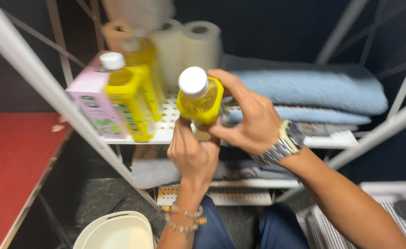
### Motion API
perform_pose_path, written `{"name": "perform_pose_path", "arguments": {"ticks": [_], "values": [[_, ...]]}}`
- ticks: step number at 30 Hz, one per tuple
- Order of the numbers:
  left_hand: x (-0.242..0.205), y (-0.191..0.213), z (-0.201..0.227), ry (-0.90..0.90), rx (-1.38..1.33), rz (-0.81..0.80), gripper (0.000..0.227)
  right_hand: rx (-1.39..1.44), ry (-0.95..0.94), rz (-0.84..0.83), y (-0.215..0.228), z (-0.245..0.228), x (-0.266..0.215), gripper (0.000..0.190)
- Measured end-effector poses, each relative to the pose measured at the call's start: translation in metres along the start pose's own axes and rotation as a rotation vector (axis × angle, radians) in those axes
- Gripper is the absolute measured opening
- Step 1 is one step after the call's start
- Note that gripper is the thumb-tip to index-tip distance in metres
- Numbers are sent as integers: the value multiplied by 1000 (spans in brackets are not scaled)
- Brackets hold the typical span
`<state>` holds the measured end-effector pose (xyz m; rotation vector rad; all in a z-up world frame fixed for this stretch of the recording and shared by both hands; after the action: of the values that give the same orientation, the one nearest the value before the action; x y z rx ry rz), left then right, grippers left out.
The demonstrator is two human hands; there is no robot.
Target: The person sits on the floor and organizes household items from a white metal shelf into a white plastic basket. They place yellow bottles, a pink box, and several rolls of toilet paper into the basket, then transfer multiple folded towels of various colors and patterns into a white laundry basket.
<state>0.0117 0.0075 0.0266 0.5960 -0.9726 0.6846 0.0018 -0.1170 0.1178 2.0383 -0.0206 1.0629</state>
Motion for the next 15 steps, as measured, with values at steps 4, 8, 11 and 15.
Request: {"name": "perform_pose_path", "arguments": {"ticks": [4,8,11,15], "values": [[-37,12,63,-151,-287,-162,52,-47,-167,150,54,2,-93,77],[-118,-33,118,-196,-632,-502,59,-328,-484,289,103,19,-201,74],[-183,-72,173,-193,-830,-597,66,-275,-726,492,130,44,-283,64],[-266,-110,247,-132,-1067,-876,65,-95,-998,753,166,72,-391,61]]}}
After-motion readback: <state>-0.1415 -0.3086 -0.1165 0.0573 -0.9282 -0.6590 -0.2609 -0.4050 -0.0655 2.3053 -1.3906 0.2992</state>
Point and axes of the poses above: each hand's wrist, its own x-axis towards the middle knuckle, its own y-axis out of the back of the hand, z = x × y, the point moved 3 cm from there along x, towards the middle knuckle
